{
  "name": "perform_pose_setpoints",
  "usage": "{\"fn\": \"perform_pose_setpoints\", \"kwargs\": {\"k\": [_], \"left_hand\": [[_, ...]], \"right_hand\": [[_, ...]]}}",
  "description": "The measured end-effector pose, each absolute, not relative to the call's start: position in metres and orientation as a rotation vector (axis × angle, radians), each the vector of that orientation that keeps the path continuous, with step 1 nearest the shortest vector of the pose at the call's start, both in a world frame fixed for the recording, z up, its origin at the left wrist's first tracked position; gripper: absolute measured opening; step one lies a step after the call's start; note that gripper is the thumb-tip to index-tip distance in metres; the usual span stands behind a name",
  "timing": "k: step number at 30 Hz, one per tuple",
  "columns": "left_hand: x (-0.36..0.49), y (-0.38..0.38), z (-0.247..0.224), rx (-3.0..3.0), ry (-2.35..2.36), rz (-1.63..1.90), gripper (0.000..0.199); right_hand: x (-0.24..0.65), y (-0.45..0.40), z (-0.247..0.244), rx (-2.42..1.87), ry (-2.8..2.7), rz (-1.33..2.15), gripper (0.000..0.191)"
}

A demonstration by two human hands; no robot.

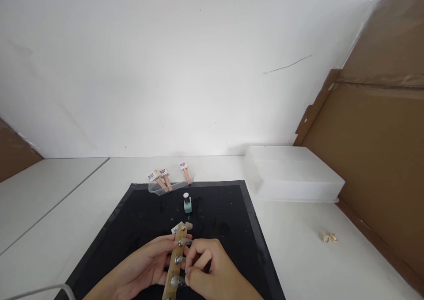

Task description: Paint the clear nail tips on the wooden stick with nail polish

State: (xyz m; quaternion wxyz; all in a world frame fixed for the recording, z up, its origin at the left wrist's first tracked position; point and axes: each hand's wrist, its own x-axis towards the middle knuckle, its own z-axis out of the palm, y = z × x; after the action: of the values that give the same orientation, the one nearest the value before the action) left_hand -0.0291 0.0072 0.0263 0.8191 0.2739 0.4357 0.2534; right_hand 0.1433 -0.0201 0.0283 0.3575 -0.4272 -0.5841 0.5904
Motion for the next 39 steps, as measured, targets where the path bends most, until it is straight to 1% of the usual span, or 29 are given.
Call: {"fn": "perform_pose_setpoints", "kwargs": {"k": [8, 17, 23, 26, 30, 36, 39], "left_hand": [[-0.031, 0.007, 0.025, 0.577, 0.909, 0.545, 0.023], [-0.03, 0.007, 0.025, 0.59, 0.886, 0.533, 0.019], [-0.031, 0.007, 0.024, 0.589, 0.891, 0.546, 0.021], [-0.031, 0.007, 0.023, 0.589, 0.883, 0.55, 0.021], [-0.031, 0.008, 0.023, 0.594, 0.893, 0.54, 0.022], [-0.03, 0.007, 0.023, 0.595, 0.871, 0.549, 0.021], [-0.031, 0.006, 0.021, 0.594, 0.874, 0.542, 0.021]], "right_hand": [[0.145, -0.021, 0.027, -1.1, -1.432, 1.565, 0.011], [0.143, -0.017, 0.033, -1.162, -1.427, 1.519, 0.008], [0.143, -0.019, 0.03, -1.127, -1.383, 1.553, 0.013], [0.146, -0.02, 0.028, -1.071, -1.404, 1.559, 0.013], [0.148, -0.021, 0.033, -1.089, -1.484, 1.517, 0.008], [0.147, -0.021, 0.03, -1.244, -1.643, 1.38, 0.008], [0.146, -0.021, 0.025, -1.239, -1.65, 1.351, 0.01]]}}
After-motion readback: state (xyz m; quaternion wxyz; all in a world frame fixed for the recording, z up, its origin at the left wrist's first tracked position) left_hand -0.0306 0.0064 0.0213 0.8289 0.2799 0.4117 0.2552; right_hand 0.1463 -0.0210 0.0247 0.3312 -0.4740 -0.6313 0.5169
